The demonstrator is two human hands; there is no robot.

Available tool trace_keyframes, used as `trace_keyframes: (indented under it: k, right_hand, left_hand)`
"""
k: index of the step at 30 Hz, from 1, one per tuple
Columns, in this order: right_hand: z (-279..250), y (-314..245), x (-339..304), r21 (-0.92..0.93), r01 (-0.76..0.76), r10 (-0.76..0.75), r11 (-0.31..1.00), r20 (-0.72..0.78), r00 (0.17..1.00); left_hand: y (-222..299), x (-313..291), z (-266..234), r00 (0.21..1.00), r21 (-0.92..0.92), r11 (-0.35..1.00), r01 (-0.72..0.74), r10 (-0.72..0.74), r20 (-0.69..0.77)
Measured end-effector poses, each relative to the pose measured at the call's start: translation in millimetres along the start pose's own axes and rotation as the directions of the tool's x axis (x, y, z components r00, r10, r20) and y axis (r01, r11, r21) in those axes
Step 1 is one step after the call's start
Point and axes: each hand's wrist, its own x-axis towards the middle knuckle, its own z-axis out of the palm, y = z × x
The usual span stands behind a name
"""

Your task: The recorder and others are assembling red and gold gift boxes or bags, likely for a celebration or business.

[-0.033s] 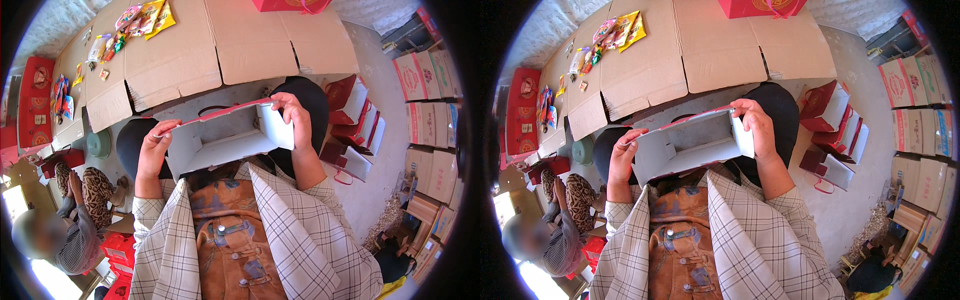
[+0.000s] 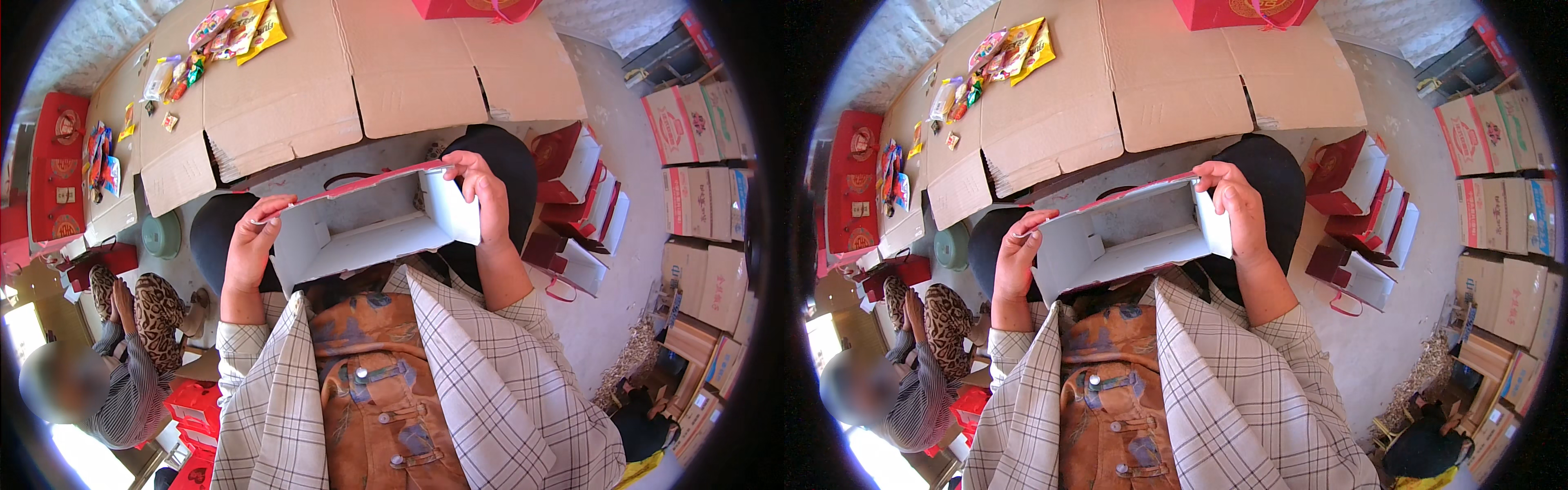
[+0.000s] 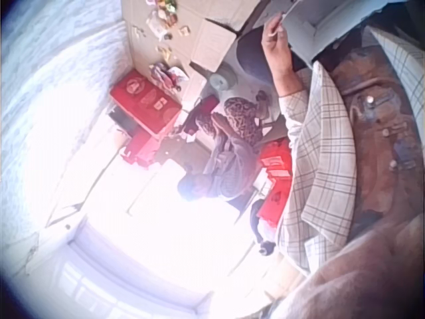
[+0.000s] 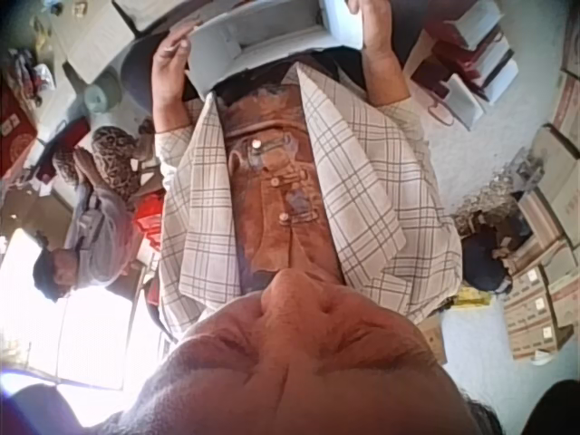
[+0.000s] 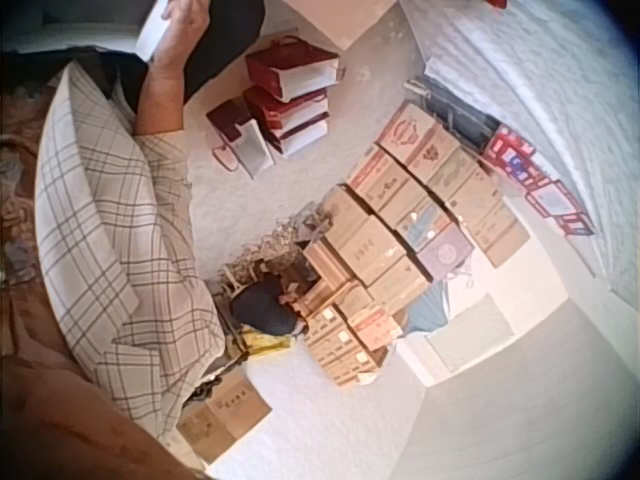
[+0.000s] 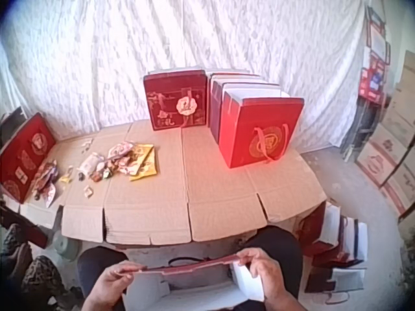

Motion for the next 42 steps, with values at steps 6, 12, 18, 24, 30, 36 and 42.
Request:
trace_keyframes:
  k: [6,12,18,24,30,36,42]
  right_hand:
    - [0.5,-1.0,-0.1,0.003,-0.008,0.008,1.000,0.002,1.000]
    - [0.3,0.3,-0.3,0.011,-0.002,0.002,1.000,-0.001,1.000]
    - [0.6,-0.5,0.1,0.002,0.000,0.000,1.000,-0.006,1.000]
    - [2.1,-2.0,0.3,0.000,-0.001,0.001,1.000,-0.012,1.000]
    - [1.4,-1.4,0.3,-0.008,0.008,-0.008,1.000,-0.009,1.000]
    - [-0.1,3.1,-1.7,0.033,-0.003,0.004,0.999,-0.022,1.000]
    - [-4.4,5.4,-2.8,0.025,0.004,-0.003,1.000,-0.018,1.000]
  left_hand:
    - [2.7,0.2,3.4,1.000,0.030,1.000,0.004,-0.003,-0.003]
    - [4.5,0.0,5.3,1.000,0.061,0.998,-0.001,0.001,-0.002]
    - [4.2,0.5,4.4,0.999,0.058,0.998,0.037,-0.037,-0.006]
    - [3.9,-0.6,4.1,0.997,0.018,0.997,0.068,-0.068,-0.026]
    - [1.3,-0.5,2.7,0.996,-0.042,0.996,0.078,-0.079,-0.040]
    - [1.8,-1.6,0.4,0.995,-0.034,0.996,0.086,-0.087,-0.045]
    - [-1.7,-2.2,-1.9,0.997,-0.054,0.997,0.056,-0.059,-0.047]
